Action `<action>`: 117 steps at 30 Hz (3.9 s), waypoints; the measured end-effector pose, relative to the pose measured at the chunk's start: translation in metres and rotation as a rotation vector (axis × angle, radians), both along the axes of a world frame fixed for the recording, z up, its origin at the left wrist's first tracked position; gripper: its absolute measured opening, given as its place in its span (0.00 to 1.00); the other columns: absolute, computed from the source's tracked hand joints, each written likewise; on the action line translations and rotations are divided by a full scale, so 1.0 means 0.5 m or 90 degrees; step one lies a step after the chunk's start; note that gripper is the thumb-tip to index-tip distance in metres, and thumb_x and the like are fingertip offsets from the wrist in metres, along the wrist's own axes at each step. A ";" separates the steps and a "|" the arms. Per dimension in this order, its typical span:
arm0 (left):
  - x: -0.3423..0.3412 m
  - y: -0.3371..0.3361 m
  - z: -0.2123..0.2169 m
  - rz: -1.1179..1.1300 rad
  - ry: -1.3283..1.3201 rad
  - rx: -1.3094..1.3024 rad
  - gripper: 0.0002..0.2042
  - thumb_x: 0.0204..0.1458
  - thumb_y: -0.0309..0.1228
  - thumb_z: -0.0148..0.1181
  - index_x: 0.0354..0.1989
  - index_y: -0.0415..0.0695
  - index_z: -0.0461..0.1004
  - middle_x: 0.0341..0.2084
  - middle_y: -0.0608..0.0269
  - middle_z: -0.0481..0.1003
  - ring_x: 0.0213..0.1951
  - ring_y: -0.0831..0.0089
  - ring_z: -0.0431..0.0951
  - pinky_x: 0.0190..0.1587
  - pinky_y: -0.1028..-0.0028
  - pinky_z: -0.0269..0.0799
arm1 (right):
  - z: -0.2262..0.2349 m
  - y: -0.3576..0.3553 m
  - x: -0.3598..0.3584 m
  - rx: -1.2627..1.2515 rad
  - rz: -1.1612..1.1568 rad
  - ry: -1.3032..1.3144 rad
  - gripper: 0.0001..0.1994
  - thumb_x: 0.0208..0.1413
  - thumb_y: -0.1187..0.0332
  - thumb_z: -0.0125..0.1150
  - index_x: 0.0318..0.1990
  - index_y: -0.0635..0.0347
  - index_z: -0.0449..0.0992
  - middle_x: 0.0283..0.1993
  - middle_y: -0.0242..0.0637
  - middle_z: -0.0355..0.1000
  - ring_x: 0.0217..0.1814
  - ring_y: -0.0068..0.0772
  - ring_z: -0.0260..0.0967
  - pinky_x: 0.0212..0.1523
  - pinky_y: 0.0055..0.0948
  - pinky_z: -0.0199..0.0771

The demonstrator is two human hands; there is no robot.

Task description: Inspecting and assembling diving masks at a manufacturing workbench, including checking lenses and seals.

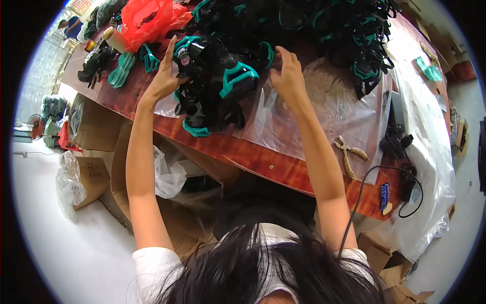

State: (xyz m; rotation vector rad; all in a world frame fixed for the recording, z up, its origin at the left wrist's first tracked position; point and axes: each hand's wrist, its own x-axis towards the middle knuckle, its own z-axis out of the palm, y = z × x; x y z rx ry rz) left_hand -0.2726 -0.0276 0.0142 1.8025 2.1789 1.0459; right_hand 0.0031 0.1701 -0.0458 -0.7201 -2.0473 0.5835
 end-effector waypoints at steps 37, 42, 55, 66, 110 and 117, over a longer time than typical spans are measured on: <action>0.326 0.076 0.125 -0.221 0.462 0.197 0.13 0.42 0.34 0.70 0.34 0.47 0.73 0.33 0.67 0.70 0.44 0.63 0.70 0.57 0.56 0.64 | -0.041 -0.128 0.139 -0.153 0.159 0.015 0.36 0.48 0.76 0.65 0.67 0.62 0.58 0.67 0.52 0.59 0.67 0.55 0.59 0.64 0.40 0.64; 0.399 0.009 0.143 -0.259 0.282 0.420 0.18 0.40 0.36 0.73 0.38 0.46 0.73 0.34 0.61 0.69 0.40 0.59 0.69 0.51 0.56 0.67 | 0.040 -0.130 0.251 -0.096 0.209 0.268 0.36 0.43 0.78 0.73 0.62 0.60 0.65 0.67 0.45 0.61 0.67 0.42 0.62 0.62 0.36 0.67; 0.516 0.088 0.012 -0.351 0.064 0.547 0.19 0.46 0.41 0.71 0.41 0.47 0.71 0.35 0.60 0.66 0.39 0.59 0.68 0.44 0.58 0.70 | 0.076 -0.178 0.468 -0.075 0.082 0.296 0.28 0.46 0.72 0.74 0.54 0.61 0.67 0.63 0.44 0.59 0.51 0.27 0.69 0.51 0.24 0.76; 0.511 0.089 0.007 -0.366 -0.042 0.480 0.25 0.43 0.44 0.73 0.43 0.43 0.71 0.37 0.58 0.69 0.39 0.61 0.70 0.41 0.67 0.69 | 0.030 -0.183 0.466 -0.132 0.075 0.338 0.28 0.47 0.67 0.74 0.54 0.59 0.66 0.63 0.49 0.62 0.57 0.33 0.70 0.54 0.28 0.76; 0.545 0.069 0.024 -0.220 -0.202 0.093 0.52 0.28 0.34 0.80 0.67 0.44 0.57 0.57 0.55 0.67 0.58 0.58 0.68 0.61 0.62 0.64 | 0.089 -0.156 0.472 -0.667 0.022 0.382 0.14 0.56 0.63 0.66 0.43 0.66 0.75 0.32 0.32 0.74 0.23 0.16 0.70 0.14 0.16 0.66; 0.553 0.075 0.002 -0.212 -0.200 0.119 0.48 0.30 0.35 0.78 0.66 0.45 0.59 0.52 0.57 0.71 0.53 0.60 0.71 0.57 0.64 0.66 | 0.086 -0.161 0.487 -0.715 0.026 0.363 0.16 0.58 0.63 0.64 0.44 0.69 0.75 0.32 0.34 0.74 0.18 0.18 0.69 0.10 0.16 0.64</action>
